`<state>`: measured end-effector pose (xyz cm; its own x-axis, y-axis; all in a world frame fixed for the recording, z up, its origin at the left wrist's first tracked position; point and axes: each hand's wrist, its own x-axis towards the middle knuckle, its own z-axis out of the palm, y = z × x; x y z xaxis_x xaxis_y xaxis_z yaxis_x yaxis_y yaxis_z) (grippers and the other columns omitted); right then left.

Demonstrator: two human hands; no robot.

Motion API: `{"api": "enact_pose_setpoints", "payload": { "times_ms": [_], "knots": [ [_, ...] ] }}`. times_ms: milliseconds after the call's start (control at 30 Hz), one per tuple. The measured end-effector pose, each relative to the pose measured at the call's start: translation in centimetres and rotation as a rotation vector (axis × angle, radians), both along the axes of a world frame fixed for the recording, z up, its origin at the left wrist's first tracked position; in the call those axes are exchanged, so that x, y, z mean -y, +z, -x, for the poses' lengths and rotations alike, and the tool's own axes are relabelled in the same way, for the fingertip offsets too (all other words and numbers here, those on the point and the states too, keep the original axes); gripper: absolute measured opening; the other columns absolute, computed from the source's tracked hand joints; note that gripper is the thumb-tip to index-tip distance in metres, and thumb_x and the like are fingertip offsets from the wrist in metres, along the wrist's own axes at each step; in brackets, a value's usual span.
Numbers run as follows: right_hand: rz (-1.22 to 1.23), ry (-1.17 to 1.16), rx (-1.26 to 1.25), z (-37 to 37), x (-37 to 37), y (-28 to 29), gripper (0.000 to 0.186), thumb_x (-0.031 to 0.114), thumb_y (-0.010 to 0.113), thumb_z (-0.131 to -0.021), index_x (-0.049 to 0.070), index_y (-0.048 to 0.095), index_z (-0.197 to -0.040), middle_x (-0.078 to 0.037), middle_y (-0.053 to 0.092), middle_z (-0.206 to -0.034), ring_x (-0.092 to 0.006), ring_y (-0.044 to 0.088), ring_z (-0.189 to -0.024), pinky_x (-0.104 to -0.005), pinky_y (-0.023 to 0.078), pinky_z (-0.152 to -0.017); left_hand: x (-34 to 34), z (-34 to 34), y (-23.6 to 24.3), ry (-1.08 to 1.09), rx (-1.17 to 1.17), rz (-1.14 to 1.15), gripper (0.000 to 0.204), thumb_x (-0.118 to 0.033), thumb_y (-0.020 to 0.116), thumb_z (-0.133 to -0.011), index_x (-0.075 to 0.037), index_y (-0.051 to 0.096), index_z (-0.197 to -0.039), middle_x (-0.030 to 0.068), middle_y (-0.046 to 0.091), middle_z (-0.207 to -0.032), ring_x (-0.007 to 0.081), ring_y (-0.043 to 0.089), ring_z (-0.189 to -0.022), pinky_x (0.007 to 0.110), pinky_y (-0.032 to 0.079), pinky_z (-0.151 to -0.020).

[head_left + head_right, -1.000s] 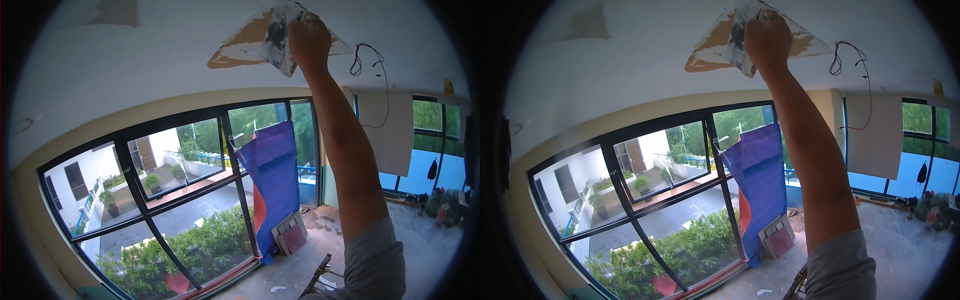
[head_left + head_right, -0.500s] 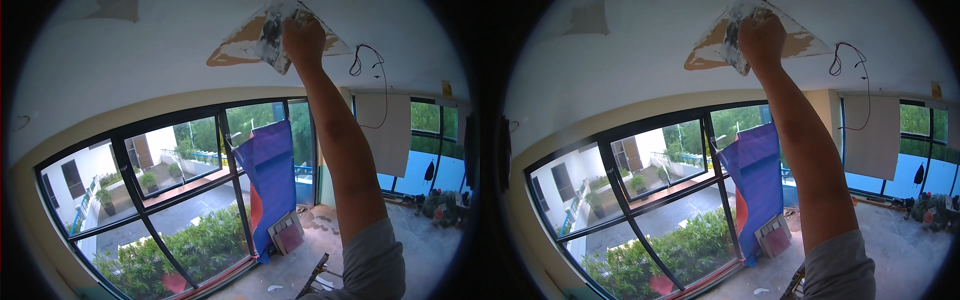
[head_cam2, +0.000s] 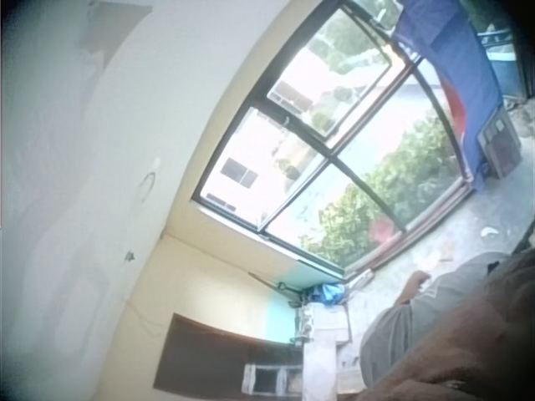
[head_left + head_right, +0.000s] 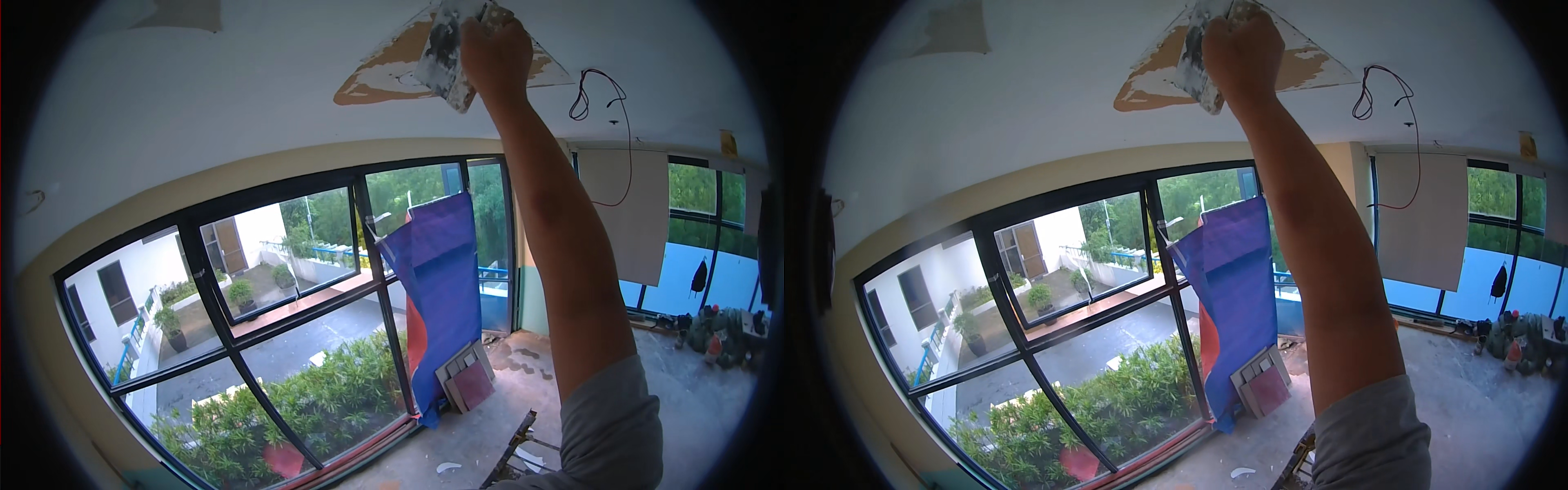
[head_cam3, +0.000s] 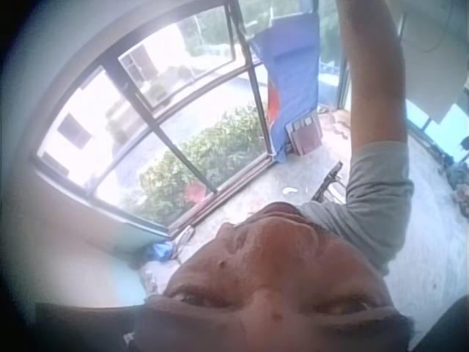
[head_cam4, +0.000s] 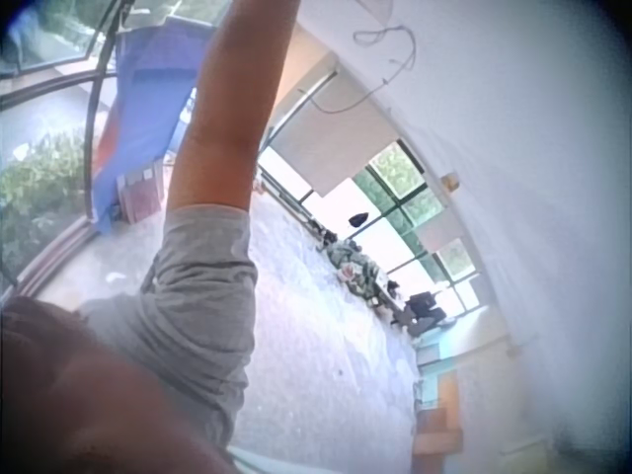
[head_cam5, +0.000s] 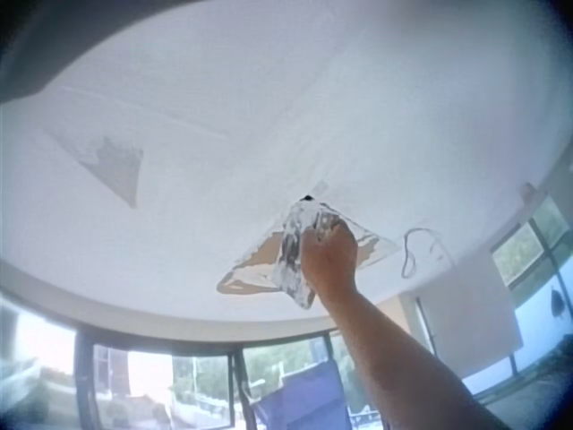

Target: The person applies and smooths compound onto a ceiling patch using a putty knife.

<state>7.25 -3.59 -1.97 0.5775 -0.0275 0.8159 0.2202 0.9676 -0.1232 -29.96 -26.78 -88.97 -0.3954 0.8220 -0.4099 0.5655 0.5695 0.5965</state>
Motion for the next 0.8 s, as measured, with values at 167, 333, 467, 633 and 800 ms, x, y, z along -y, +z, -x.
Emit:
{"api": "enact_pose_setpoints", "payload": {
  "times_ms": [167,333,467,633,800],
  "knots": [
    [0.048,-0.043,0.079,-0.7,-0.1,1.1,0.029,0.016,0.055,-0.079,-0.009,0.060,-0.092,-0.028,0.063,-0.092,-0.0397,0.062,-0.090,-0.0435,0.048,-0.083,-0.2,-0.4,1.7,0.048,0.076,0.025,0.048,-0.047,0.058,-0.087,-0.011,0.054,-0.118,0.0197,0.054,-0.121,0.0279,0.053,-0.101,0.050,0.041,-0.094],
    [0.157,-0.995,0.434,-3.8,-2.5,3.3,0.027,0.015,0.055,-0.077,-0.009,0.061,-0.088,-0.028,0.064,-0.089,-0.0399,0.063,-0.087,-0.0424,0.049,-0.080,-1.4,-0.4,3.9,0.070,0.139,0.039,0.047,-0.048,0.059,-0.086,-0.012,0.055,-0.116,0.0198,0.056,-0.119,0.0279,0.055,-0.099,0.051,0.042,-0.093],
    [0.059,-0.061,0.115,-1.6,0.4,2.0,0.027,0.016,0.056,-0.077,-0.009,0.061,-0.089,-0.029,0.063,-0.089,-0.0408,0.062,-0.087,-0.0435,0.050,-0.079,-1.5,-0.2,4.9,0.129,0.202,0.047,0.047,-0.048,0.060,-0.085,-0.012,0.056,-0.115,0.0200,0.057,-0.117,0.0280,0.057,-0.097,0.052,0.043,-0.092],
    [0.062,-0.968,0.362,-3.9,-3.9,3.6,0.027,0.027,0.059,-0.075,0.002,0.065,-0.084,-0.022,0.065,-0.081,-0.0390,0.064,-0.079,-0.0440,0.050,-0.078,-3.5,-0.5,6.5,0.130,0.258,0.073,0.046,-0.049,0.062,-0.084,-0.013,0.057,-0.113,0.0201,0.058,-0.116,0.0280,0.058,-0.094,0.053,0.045,-0.091],
    [-0.056,-0.109,0.093,-1.8,-1.8,1.1,0.032,0.020,0.057,-0.079,-0.008,0.059,-0.095,-0.029,0.063,-0.091,-0.0438,0.061,-0.089,-0.0461,0.049,-0.080,-1.9,-0.5,7.2,0.203,0.326,0.111,0.046,-0.049,0.063,-0.084,-0.013,0.058,-0.112,0.0203,0.059,-0.114,0.0280,0.060,-0.091,0.054,0.046,-0.089]
  ]
}}
